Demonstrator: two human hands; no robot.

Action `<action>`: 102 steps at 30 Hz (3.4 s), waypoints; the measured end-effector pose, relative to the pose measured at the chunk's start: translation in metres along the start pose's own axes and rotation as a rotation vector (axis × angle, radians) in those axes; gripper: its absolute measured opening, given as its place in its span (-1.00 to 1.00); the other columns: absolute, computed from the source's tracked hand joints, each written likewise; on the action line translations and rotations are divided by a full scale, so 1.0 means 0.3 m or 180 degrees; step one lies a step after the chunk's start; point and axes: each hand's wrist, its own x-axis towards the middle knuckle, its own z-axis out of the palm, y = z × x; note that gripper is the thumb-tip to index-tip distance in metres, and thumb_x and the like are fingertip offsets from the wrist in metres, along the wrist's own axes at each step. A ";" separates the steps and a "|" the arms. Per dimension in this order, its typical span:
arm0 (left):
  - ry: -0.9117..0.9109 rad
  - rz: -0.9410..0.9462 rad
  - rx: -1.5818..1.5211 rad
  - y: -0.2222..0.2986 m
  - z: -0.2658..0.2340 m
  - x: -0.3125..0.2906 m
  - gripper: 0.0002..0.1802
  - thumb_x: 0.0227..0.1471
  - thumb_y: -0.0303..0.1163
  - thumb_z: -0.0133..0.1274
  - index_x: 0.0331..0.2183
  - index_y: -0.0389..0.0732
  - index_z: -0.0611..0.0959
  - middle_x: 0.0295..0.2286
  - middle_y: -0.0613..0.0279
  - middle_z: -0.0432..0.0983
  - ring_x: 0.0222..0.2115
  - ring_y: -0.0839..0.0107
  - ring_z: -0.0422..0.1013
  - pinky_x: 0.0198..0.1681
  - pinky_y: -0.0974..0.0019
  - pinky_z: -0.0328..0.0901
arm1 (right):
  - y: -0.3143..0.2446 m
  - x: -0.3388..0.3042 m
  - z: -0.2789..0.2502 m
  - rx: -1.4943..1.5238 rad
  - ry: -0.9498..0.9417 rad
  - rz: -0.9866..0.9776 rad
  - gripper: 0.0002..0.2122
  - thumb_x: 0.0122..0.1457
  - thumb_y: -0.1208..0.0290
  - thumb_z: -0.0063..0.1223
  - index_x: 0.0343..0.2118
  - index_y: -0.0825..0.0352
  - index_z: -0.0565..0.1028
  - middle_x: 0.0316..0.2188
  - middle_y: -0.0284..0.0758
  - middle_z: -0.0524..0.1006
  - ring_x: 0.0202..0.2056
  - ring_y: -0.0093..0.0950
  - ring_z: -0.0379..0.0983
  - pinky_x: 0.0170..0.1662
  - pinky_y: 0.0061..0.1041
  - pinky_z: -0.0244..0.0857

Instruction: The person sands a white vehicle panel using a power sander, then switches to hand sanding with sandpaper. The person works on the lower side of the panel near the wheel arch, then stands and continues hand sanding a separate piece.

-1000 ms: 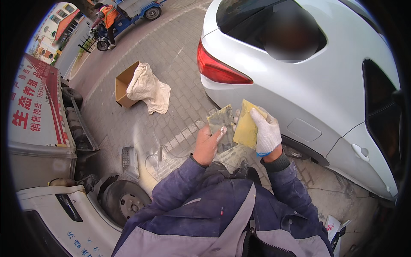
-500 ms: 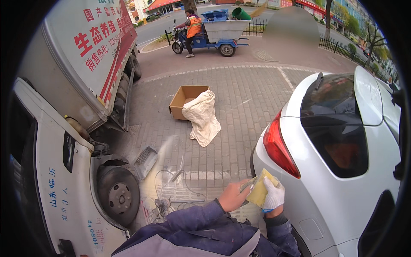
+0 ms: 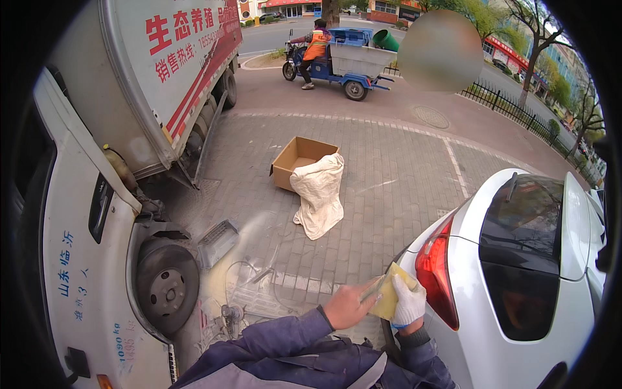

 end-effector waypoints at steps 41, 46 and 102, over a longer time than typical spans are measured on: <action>0.1964 -0.0886 0.0028 0.314 0.340 -0.611 -0.34 0.36 -0.15 0.17 0.29 -0.39 0.49 -0.02 -0.30 0.66 0.02 0.02 0.64 0.10 0.17 0.43 | 0.020 -0.315 -0.109 -0.0879 -0.2298 0.0304 -0.70 0.35 0.30 0.29 0.00 0.43 0.64 -0.24 -0.29 0.74 -0.29 -0.56 0.66 -0.24 -0.51 0.52; 0.1703 -0.1195 0.0383 0.357 0.317 -0.762 -0.25 0.31 -0.08 0.23 0.27 -0.44 0.48 -0.05 -0.34 0.65 0.01 -0.17 0.61 0.07 0.10 0.45 | 0.027 -0.412 -0.098 -0.1564 -0.3201 -0.0245 -0.70 0.35 0.27 0.27 -0.04 0.42 0.68 -0.29 -0.28 0.75 -0.34 -0.54 0.67 -0.24 -0.49 0.53; 0.2532 -0.0791 -0.0864 0.378 0.444 -1.020 -0.42 0.51 -0.30 -0.07 0.38 -0.42 0.36 0.20 0.01 0.53 0.12 0.41 0.44 0.21 0.32 0.30 | 0.179 -0.767 -0.157 -0.0370 -0.2357 0.1280 -0.71 0.41 0.34 0.24 0.05 0.43 0.66 -0.19 -0.32 0.72 -0.28 -0.57 0.65 -0.21 -0.51 0.55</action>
